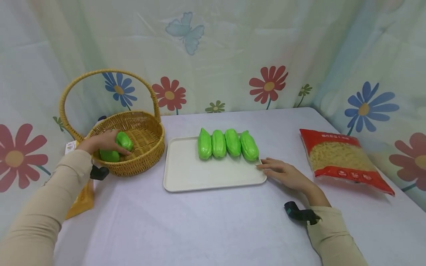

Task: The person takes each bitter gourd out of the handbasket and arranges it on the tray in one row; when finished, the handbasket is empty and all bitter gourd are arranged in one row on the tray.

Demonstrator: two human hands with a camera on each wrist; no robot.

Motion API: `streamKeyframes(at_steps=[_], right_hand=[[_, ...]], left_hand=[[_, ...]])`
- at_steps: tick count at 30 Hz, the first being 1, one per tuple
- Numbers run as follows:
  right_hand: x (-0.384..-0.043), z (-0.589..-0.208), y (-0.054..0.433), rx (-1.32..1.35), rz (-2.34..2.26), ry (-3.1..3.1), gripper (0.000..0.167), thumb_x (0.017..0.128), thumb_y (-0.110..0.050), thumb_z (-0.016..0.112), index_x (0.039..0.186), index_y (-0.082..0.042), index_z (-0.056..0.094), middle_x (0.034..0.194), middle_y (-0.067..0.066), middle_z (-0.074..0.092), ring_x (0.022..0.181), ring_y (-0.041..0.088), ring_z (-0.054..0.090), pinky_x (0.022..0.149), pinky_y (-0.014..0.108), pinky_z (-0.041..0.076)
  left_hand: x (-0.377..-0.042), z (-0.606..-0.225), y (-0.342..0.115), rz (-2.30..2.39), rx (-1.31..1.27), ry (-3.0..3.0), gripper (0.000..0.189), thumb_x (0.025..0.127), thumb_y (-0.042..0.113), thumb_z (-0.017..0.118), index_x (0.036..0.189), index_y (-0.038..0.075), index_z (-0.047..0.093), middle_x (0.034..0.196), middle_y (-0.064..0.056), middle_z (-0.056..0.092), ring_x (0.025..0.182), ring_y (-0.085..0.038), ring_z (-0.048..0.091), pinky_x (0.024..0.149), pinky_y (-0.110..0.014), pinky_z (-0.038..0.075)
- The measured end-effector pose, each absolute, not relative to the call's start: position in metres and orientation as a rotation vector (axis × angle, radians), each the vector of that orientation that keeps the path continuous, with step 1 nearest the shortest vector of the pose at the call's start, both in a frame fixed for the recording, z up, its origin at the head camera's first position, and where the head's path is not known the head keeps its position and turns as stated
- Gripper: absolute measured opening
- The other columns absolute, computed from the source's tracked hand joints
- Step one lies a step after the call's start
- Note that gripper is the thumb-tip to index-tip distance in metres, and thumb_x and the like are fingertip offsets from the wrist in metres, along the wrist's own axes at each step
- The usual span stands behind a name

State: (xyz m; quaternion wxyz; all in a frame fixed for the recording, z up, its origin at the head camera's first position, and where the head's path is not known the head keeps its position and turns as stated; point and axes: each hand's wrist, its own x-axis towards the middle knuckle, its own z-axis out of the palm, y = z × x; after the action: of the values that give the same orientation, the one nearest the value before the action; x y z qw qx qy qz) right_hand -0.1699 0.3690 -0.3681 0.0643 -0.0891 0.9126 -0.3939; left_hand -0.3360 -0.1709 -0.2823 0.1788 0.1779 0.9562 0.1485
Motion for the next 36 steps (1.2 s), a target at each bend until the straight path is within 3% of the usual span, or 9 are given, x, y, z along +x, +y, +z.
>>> streamKeyframes(at_steps=[6, 10, 13, 14, 16, 18, 20, 23, 36], right_hand=[[-0.171, -0.368, 0.369, -0.258, -1.191, 2.752, 0.038, 0.096, -0.029, 0.056, 0.128, -0.009, 0.061, 0.145, 0.021, 0.037, 0.137, 0.042, 0.019, 0.100, 0.068, 0.019], [-0.171, -0.370, 0.370, -0.244, -1.186, 2.751, 0.039, 0.096, -0.030, 0.056, 0.128, -0.009, 0.061, 0.146, 0.021, 0.036, 0.137, 0.043, 0.019, 0.100, 0.068, 0.020], [-0.171, -0.370, 0.370, -0.244, -1.185, 2.752, 0.039, 0.096, -0.030, 0.056, 0.128, -0.009, 0.061, 0.146, 0.021, 0.036, 0.137, 0.043, 0.019, 0.099, 0.068, 0.020], [-0.171, -0.370, 0.370, -0.245, -1.186, 2.752, 0.039, 0.096, -0.030, 0.056, 0.128, -0.009, 0.061, 0.146, 0.021, 0.036, 0.137, 0.043, 0.019, 0.099, 0.068, 0.020], [-0.171, -0.370, 0.370, -0.246, -1.191, 2.752, 0.039, 0.096, -0.030, 0.056, 0.128, -0.009, 0.061, 0.146, 0.021, 0.036, 0.137, 0.043, 0.019, 0.099, 0.068, 0.020], [-0.171, -0.370, 0.369, -0.246, -1.192, 2.751, 0.039, 0.096, -0.030, 0.056, 0.128, -0.009, 0.061, 0.146, 0.021, 0.036, 0.137, 0.043, 0.019, 0.099, 0.069, 0.020], [-0.170, -0.370, 0.370, -0.242, -1.190, 2.748, 0.039, 0.096, -0.030, 0.056, 0.128, -0.009, 0.061, 0.146, 0.021, 0.035, 0.137, 0.043, 0.019, 0.099, 0.068, 0.020], [-0.170, -0.370, 0.369, -0.244, -1.188, 2.746, 0.039, 0.096, -0.030, 0.056, 0.129, -0.009, 0.061, 0.146, 0.022, 0.034, 0.137, 0.043, 0.019, 0.099, 0.068, 0.020], [-0.171, -0.368, 0.369, -0.241, -1.165, 2.760, 0.040, 0.096, -0.032, 0.055, 0.128, -0.009, 0.061, 0.146, 0.023, 0.033, 0.136, 0.044, 0.019, 0.099, 0.069, 0.020]], left_hand=[[-0.336, -0.288, -0.182, 0.387, 0.451, 2.638, 0.111, 0.078, 0.041, 0.076, 0.138, -0.023, 0.007, 0.136, -0.047, 0.017, 0.125, -0.059, 0.016, 0.100, -0.066, 0.020], [-0.335, -0.287, -0.186, 0.522, 0.311, 2.506, 0.123, 0.077, 0.039, 0.078, 0.142, -0.013, -0.012, 0.144, -0.042, -0.006, 0.129, -0.060, 0.001, 0.088, -0.069, 0.036], [-0.334, -0.283, -0.187, 0.527, 0.248, 2.448, 0.124, 0.078, 0.038, 0.077, 0.142, -0.009, -0.018, 0.143, -0.040, -0.013, 0.129, -0.059, -0.001, 0.077, -0.065, 0.045], [-0.335, -0.282, -0.187, 0.492, 0.268, 2.458, 0.123, 0.078, 0.038, 0.078, 0.142, -0.011, -0.015, 0.143, -0.042, -0.009, 0.129, -0.060, 0.002, 0.079, -0.064, 0.045], [-0.337, -0.280, -0.186, 0.391, 0.326, 2.492, 0.111, 0.076, 0.037, 0.079, 0.142, -0.017, 0.008, 0.140, -0.042, 0.018, 0.125, -0.056, 0.022, 0.083, -0.058, 0.046], [-0.339, -0.279, -0.185, 0.286, 0.371, 2.521, 0.091, 0.075, 0.038, 0.079, 0.129, -0.018, 0.033, 0.122, -0.035, 0.043, 0.112, -0.047, 0.041, 0.085, -0.052, 0.045], [-0.341, -0.278, -0.184, 0.201, 0.414, 2.534, 0.073, 0.073, 0.040, 0.080, 0.109, -0.014, 0.047, 0.100, -0.022, 0.052, 0.096, -0.037, 0.049, 0.084, -0.047, 0.044], [-0.341, -0.275, -0.184, 0.164, 0.409, 2.499, 0.066, 0.075, 0.041, 0.078, 0.102, -0.011, 0.048, 0.094, -0.015, 0.050, 0.091, -0.032, 0.048, 0.081, -0.043, 0.044], [-0.338, -0.276, -0.180, 0.087, 0.519, 2.518, 0.076, 0.078, 0.043, 0.074, 0.113, -0.018, 0.045, 0.107, -0.024, 0.051, 0.102, -0.039, 0.047, 0.092, -0.053, 0.039]])
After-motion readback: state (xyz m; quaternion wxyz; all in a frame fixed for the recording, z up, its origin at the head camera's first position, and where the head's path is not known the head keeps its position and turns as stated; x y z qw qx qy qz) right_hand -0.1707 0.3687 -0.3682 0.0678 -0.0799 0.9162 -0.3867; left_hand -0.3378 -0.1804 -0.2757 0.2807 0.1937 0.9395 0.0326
